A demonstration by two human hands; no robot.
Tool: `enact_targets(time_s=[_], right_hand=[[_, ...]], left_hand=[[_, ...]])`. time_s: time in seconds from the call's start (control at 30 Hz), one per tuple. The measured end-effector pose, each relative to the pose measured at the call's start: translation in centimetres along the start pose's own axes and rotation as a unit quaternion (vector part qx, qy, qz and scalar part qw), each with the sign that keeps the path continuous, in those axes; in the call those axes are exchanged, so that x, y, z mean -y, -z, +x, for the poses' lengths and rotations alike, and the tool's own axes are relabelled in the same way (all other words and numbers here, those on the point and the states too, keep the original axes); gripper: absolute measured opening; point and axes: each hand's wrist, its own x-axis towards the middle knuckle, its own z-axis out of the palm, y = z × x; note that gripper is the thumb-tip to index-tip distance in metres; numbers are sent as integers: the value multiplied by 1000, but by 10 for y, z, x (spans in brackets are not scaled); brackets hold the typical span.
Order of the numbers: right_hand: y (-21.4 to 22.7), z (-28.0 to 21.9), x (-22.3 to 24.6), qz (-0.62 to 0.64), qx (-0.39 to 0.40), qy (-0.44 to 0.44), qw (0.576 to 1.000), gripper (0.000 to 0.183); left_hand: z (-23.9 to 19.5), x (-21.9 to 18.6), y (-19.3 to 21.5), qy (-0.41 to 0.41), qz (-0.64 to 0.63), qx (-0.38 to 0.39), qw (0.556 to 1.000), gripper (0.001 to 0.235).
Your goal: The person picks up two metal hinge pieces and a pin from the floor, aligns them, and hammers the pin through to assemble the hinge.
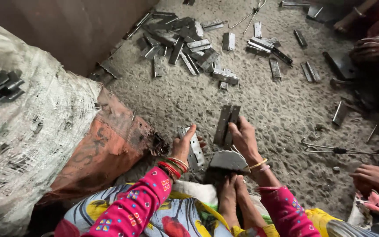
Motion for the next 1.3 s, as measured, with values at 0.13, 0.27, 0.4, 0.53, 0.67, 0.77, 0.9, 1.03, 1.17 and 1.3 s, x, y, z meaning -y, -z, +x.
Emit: enact_targets(time_s=[0.13,0.27,0.4,0.53,0.67,0.77,0.9,1.03,1.17,1.3], right_hand=[[8,0,36,269,165,-42,948,24],[11,-3,64,150,171,-17,974,28],[12,5,42,152,106,-50,981,30],[4,2,38,215,163,-59,961,37],[11,-5,62,214,259,-93,937,48],[9,-9,69,226,354,-111,901,57],[-4,-14,56,265,428,-92,859,68],[-15,-21,43,358,453,-90,812,60],[-16,-27,52,309,428,-84,845,53],[-26,-35,40,229,408,-130,874,45]], left_hand=[[-58,-42,-37,39,-62,62,995,48],[-41,-22,-21,38,-82,131,987,39],[-38,-6,-17,12,-21,118,993,22],[1,28,-1,-107,16,78,991,16],[1,19,-5,-278,81,71,954,16],[-25,-4,-15,-363,127,84,919,20],[-47,-17,-23,-395,143,115,900,22],[-60,-20,-26,-430,188,111,876,23],[-46,-11,-21,-373,156,109,908,20],[-20,-11,-6,-194,35,65,978,23]])
